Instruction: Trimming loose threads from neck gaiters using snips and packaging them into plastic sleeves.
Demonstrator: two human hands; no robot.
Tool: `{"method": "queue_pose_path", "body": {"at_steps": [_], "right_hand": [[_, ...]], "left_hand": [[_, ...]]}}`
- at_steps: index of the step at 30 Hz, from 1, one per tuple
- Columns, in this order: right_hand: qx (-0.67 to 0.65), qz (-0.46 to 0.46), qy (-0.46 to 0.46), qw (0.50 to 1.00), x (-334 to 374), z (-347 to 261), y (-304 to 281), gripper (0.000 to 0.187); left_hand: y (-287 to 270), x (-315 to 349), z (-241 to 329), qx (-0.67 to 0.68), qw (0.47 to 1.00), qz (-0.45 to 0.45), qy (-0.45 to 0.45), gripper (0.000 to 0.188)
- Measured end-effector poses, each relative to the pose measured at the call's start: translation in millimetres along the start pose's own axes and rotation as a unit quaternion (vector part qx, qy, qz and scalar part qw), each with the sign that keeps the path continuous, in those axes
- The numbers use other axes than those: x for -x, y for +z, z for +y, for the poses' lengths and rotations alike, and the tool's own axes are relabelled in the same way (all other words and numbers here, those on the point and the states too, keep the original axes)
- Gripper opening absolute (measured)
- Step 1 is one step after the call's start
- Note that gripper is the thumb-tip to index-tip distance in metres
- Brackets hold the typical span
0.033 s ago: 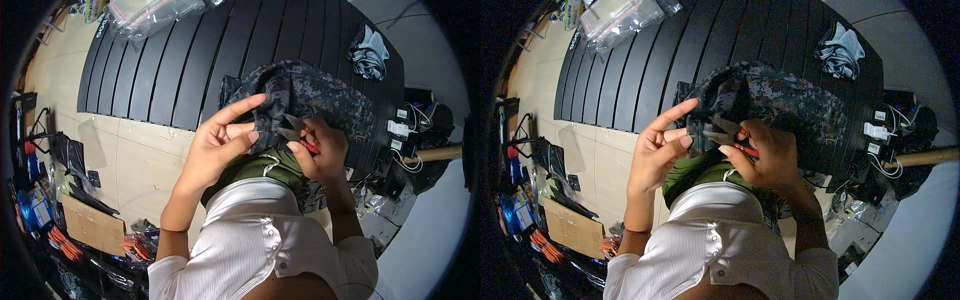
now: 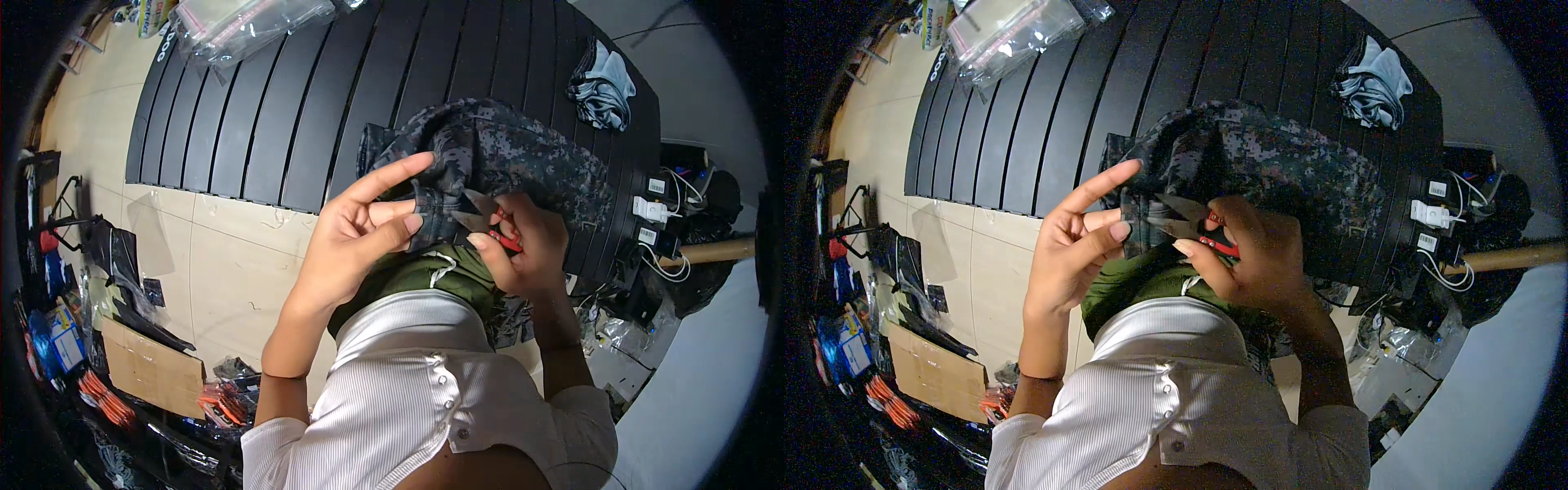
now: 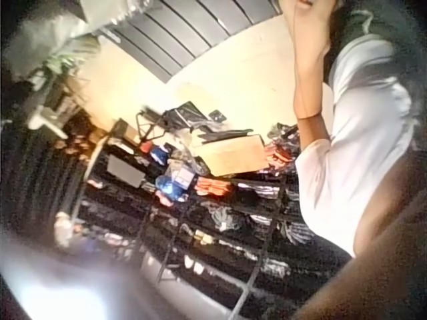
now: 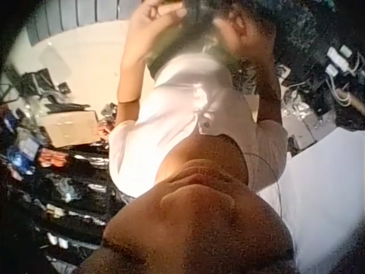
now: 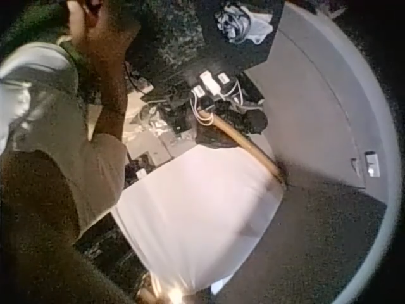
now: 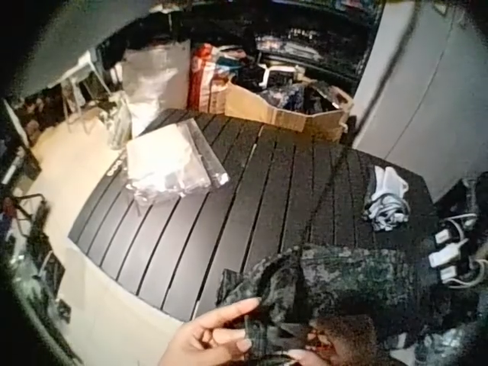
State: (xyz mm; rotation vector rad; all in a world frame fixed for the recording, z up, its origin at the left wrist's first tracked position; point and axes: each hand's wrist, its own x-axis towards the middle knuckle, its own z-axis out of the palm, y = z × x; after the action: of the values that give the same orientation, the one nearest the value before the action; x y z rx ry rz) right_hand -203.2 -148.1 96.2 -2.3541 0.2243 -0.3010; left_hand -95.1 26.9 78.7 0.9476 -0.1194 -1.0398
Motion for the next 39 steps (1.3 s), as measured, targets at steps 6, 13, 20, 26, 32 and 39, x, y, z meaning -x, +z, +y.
{"method": "queue_pose_path", "body": {"at_steps": [6, 13, 20, 26, 32, 39], "right_hand": [[0.081, -0.058, -0.045, 0.994, -1, -1, 1, 0.037], [0.111, -0.039, -0.087, 0.989, 5, -1, 0, 0.035], [0.129, -0.048, -0.084, 0.987, 6, -1, 0, 0.034], [0.122, -0.044, -0.086, 0.988, 7, -1, 0, 0.035], [0.127, -0.033, -0.105, 0.986, 7, -1, 1, 0.036], [0.155, -0.043, -0.119, 0.980, 4, -3, 0, 0.036]], "left_hand": [[0, -1, 2, 0.039, 0.999, -0.025, 0.006, 0.055], [-1, 0, 1, 0.040, 0.999, -0.016, 0.015, 0.057], [2, 0, 2, 0.024, 0.999, -0.017, 0.031, 0.056], [3, 1, 1, 0.000, 0.999, -0.009, 0.037, 0.056], [2, 3, 1, -0.024, 0.998, -0.017, 0.054, 0.055], [7, 4, 4, -0.052, 0.998, -0.004, 0.036, 0.053]]}}
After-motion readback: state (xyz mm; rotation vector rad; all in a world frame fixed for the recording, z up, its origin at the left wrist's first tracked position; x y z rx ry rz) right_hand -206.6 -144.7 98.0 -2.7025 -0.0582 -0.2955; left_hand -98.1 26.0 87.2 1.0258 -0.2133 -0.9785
